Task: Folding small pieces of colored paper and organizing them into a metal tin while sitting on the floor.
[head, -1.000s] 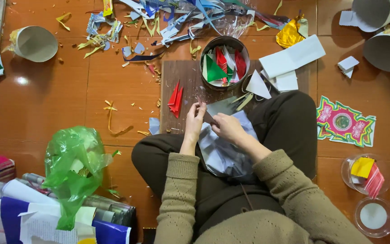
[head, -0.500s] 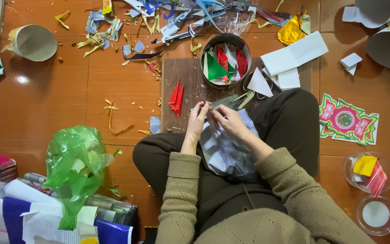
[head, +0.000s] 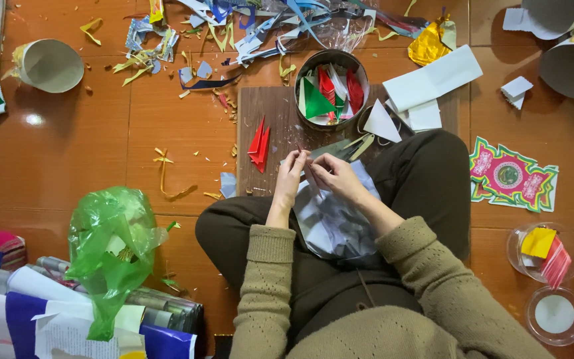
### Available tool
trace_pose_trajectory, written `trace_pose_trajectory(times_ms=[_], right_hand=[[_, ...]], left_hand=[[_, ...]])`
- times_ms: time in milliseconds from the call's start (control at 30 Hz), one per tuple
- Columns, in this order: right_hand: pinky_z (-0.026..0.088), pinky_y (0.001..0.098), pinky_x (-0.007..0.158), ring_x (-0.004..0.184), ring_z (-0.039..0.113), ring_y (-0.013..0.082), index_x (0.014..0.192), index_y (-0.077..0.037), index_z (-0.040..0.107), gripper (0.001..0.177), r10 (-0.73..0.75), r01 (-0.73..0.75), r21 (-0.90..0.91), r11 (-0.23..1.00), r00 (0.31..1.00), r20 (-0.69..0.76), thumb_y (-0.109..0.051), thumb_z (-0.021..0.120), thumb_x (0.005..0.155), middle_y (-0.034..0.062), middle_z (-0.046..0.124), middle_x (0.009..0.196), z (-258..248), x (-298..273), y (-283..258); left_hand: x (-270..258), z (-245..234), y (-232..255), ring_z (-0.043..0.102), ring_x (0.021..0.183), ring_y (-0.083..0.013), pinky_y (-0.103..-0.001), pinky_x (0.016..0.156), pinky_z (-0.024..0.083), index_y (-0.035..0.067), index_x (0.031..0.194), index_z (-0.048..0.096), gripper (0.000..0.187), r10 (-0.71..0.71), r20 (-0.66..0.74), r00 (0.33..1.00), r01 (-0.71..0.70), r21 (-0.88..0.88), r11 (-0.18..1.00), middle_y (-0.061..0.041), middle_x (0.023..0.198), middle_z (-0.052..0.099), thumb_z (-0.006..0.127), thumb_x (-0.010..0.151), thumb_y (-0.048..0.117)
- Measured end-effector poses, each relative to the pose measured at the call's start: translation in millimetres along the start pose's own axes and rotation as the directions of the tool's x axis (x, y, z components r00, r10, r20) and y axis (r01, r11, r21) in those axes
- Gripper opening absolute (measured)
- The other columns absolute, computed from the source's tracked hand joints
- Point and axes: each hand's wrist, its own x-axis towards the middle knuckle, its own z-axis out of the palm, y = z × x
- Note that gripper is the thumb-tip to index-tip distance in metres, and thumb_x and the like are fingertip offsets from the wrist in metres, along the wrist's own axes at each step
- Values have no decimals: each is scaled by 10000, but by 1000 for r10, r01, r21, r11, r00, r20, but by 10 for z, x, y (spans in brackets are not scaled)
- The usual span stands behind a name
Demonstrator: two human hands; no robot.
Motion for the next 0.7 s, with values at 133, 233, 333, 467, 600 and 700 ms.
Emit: trace_pose_trajectory(times_ms=[133, 233, 333, 467, 600, 700], right_hand=[[495, 296, 581, 666, 589, 149, 986, -113, 703, 157, -2, 2, 5, 1000, 1000, 5, -251, 659, 926, 99, 643, 678, 18, 25, 58], [496, 296, 587, 675, 591, 141, 996, -121, 706, 147, -17, 17, 6, 1000, 1000, 2, -240, 659, 923, 91, 642, 685, 16, 12, 30], [509, 309, 623, 702, 612, 152, 1004, -140, 702, 135, -33, 33, -33, 999, 999, 0, -213, 683, 892, 77, 668, 731, 29, 6, 26], [525, 404, 701, 778, 656, 301, 968, -99, 684, 145, -86, 87, -112, 990, 996, 21, -133, 708, 828, 167, 687, 784, 38, -20, -116], [520, 476, 766, 873, 667, 395, 976, -91, 646, 160, -112, 106, -221, 969, 994, -15, -83, 654, 817, 203, 685, 859, 103, 97, 363], [527, 444, 780, 876, 683, 346, 990, -96, 673, 177, -24, 13, -167, 986, 998, -66, -139, 673, 818, 173, 701, 887, 39, 105, 385]], left_hand=[[-33, 12, 70, 588, 999, -272, -519, 864, 515, 140, 1149, 657, 368, -5, -12, 1000, 5, -17, 1000, -158, 1009, 664, 571, 978, 454], [-42, -11, 90, 583, 1031, -287, -556, 875, 506, 141, 1147, 657, 373, -24, -19, 1000, 23, -56, 998, -174, 1058, 645, 562, 978, 459], [32, -47, -18, 600, 1025, -297, -560, 886, 507, 140, 1166, 646, 394, -32, 16, 999, 33, -69, 997, -163, 1055, 640, 556, 982, 476], [109, -17, -182, 613, 1030, -307, -523, 864, 528, 124, 1214, 625, 407, -2, 124, 992, -2, 35, 999, -181, 1085, 641, 661, 937, 420], [265, -69, -438, 596, 1053, -356, -526, 869, 532, 52, 1313, 557, 414, 11, 195, 981, -31, 100, 994, -266, 1160, 617, 656, 951, 228], [218, -106, -205, 670, 921, -340, -470, 763, 555, 36, 1232, 628, 396, 97, 37, 995, -103, 381, 919, -247, 1008, 680, 703, 860, 151]])
